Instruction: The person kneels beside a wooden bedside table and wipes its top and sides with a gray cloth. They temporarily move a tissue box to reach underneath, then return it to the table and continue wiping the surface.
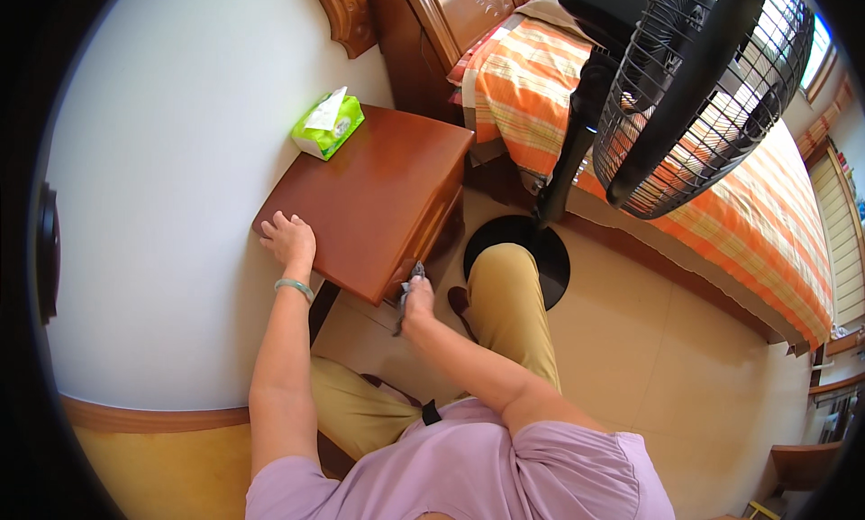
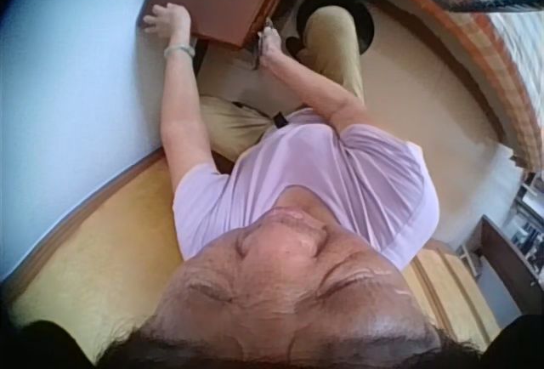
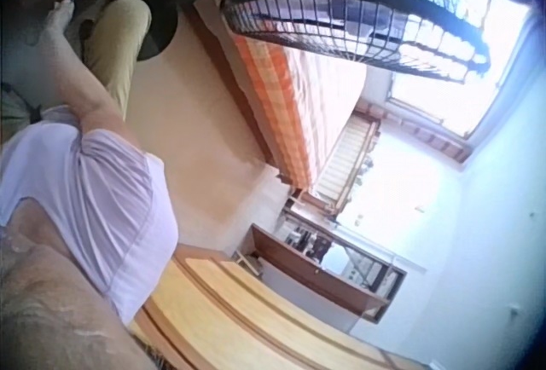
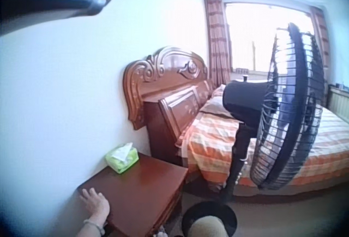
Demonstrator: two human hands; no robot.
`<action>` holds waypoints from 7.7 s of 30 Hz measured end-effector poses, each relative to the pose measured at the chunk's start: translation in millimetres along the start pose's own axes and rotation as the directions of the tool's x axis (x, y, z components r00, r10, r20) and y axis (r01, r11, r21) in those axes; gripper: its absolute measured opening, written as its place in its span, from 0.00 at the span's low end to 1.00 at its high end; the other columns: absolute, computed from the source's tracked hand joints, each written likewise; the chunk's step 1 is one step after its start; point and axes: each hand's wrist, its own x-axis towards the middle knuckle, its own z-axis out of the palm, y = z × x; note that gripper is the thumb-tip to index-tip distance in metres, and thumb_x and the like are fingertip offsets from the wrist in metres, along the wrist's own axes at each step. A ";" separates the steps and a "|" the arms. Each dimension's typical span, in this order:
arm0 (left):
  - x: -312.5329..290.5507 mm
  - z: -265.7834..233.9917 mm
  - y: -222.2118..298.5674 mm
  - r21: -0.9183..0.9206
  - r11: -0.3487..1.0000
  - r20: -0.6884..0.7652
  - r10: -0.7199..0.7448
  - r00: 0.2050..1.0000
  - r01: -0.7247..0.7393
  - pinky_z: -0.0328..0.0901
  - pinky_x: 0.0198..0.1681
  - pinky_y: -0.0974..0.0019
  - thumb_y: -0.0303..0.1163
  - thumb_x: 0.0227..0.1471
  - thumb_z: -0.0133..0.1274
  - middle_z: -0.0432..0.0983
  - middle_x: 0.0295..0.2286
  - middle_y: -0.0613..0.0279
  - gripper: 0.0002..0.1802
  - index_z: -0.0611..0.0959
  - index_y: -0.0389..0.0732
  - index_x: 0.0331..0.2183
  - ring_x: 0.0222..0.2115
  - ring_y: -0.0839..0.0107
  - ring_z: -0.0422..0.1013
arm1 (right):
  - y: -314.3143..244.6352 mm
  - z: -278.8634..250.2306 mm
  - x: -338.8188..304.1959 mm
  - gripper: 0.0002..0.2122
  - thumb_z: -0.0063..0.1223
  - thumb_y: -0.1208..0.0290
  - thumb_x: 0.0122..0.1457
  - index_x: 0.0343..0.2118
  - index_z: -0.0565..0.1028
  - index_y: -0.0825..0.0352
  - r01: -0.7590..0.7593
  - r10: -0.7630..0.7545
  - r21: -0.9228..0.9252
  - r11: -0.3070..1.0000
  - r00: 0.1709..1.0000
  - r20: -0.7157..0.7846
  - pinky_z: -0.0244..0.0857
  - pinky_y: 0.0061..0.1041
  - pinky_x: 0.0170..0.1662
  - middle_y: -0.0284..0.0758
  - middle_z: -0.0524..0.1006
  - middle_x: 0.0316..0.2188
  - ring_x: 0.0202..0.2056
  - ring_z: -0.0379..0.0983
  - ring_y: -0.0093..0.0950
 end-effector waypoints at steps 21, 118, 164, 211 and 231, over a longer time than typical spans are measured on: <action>-1.2 -1.3 7.7 0.039 0.999 0.007 0.028 1.000 -0.028 0.68 0.54 0.44 0.39 0.63 0.41 0.45 0.63 0.42 0.25 0.64 0.38 0.58 0.63 0.31 0.43 | -99.8 6.7 201.7 0.10 0.45 0.72 0.66 0.48 0.71 0.69 0.463 -0.464 0.183 0.867 0.885 -0.039 0.64 0.26 0.46 0.32 0.75 0.39 0.39 0.69 0.25; -1.2 -4.3 4.1 -0.069 0.998 0.015 -0.009 1.000 0.010 0.57 0.61 0.40 0.42 0.63 0.42 0.47 0.65 0.47 0.27 0.64 0.44 0.61 0.63 0.33 0.44 | -112.3 -36.7 -73.6 0.11 0.40 0.70 0.68 0.47 0.74 0.66 0.206 -0.194 0.015 0.978 0.891 0.411 0.67 0.29 0.47 0.30 0.76 0.39 0.41 0.72 0.24; -1.3 12.2 -7.2 -0.041 0.985 -0.120 0.163 0.979 -0.169 0.54 0.60 0.37 0.33 0.58 0.50 0.48 0.61 0.32 0.27 0.65 0.33 0.56 0.61 0.28 0.46 | -255.4 327.1 276.0 0.20 0.39 0.55 0.66 0.51 0.73 0.64 0.885 -0.076 -0.465 -0.025 0.462 0.883 0.66 0.35 0.52 0.44 0.77 0.48 0.49 0.73 0.44; 7.5 16.4 17.0 0.020 0.759 -0.142 0.647 0.749 -0.651 0.44 0.67 0.48 0.44 0.59 0.46 0.57 0.61 0.39 0.31 0.68 0.29 0.54 0.63 0.49 0.52 | -254.4 115.5 101.2 0.30 0.35 0.52 0.65 0.65 0.59 0.64 0.374 -0.504 -0.746 -0.550 0.564 0.654 0.33 0.44 0.70 0.42 0.57 0.67 0.69 0.46 0.39; -84.5 29.7 -23.1 -0.493 0.844 -0.256 0.091 0.962 -0.211 0.45 0.66 0.45 0.35 0.57 0.52 0.45 0.60 0.22 0.41 0.52 0.18 0.59 0.62 0.32 0.46 | -257.6 119.6 90.6 0.29 0.33 0.52 0.65 0.64 0.60 0.63 0.367 -0.484 -0.743 -0.560 0.582 0.653 0.34 0.45 0.69 0.42 0.57 0.67 0.68 0.47 0.41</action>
